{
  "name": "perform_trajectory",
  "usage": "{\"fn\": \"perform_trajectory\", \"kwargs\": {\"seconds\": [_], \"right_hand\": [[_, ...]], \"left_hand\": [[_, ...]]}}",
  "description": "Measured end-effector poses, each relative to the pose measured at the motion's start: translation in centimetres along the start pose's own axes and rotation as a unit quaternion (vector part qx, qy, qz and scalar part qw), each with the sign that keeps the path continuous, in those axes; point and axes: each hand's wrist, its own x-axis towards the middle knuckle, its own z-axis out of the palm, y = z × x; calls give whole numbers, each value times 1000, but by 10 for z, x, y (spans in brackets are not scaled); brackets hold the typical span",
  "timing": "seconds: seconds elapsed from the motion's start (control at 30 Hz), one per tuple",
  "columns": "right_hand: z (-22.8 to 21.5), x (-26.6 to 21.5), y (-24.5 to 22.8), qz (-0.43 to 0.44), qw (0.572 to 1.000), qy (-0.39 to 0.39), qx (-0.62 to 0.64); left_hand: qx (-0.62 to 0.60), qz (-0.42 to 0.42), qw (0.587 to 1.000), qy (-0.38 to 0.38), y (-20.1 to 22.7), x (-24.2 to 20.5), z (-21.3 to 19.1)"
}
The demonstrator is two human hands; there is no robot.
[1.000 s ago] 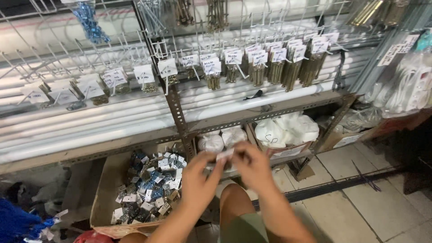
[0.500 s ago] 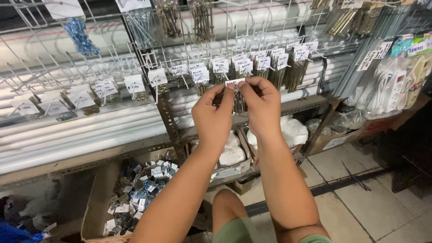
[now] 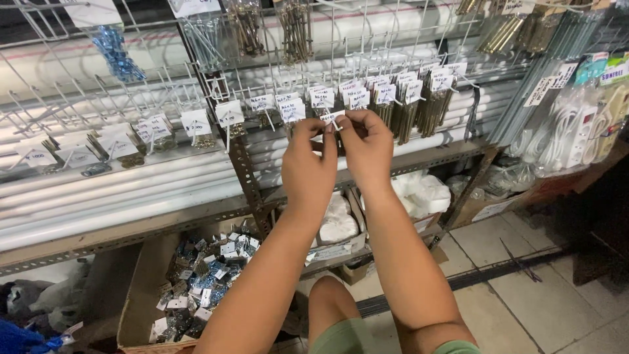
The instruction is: Stocking small hardware items from a box onto a display rack
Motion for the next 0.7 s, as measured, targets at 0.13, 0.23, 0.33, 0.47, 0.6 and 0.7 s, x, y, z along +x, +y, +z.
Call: {"fn": "perform_trajectory", "kwargs": {"seconds": [0.13, 0.23, 0.33, 0.47, 0.6, 0.7], "right_hand": [[8, -2, -13, -103, 989, 42, -96], [13, 6, 0, -154, 969, 57, -186], [19, 13, 10, -155, 956, 72, -237], [8, 5, 25, -210, 933, 84, -280], [-14, -49, 40, -212, 943, 75, -246], [-22, -120, 50, -156, 961, -60, -221]], "left_hand": [[148, 69, 986, -38, 7, -4, -8], [205, 44, 971, -112, -4, 6, -2], [200, 12, 964, -176, -17, 14, 1], [193, 65, 955, -217, -21, 1, -16], [166, 217, 947, -171, -61, -61, -48], [97, 292, 941, -143, -139, -127, -81]]}}
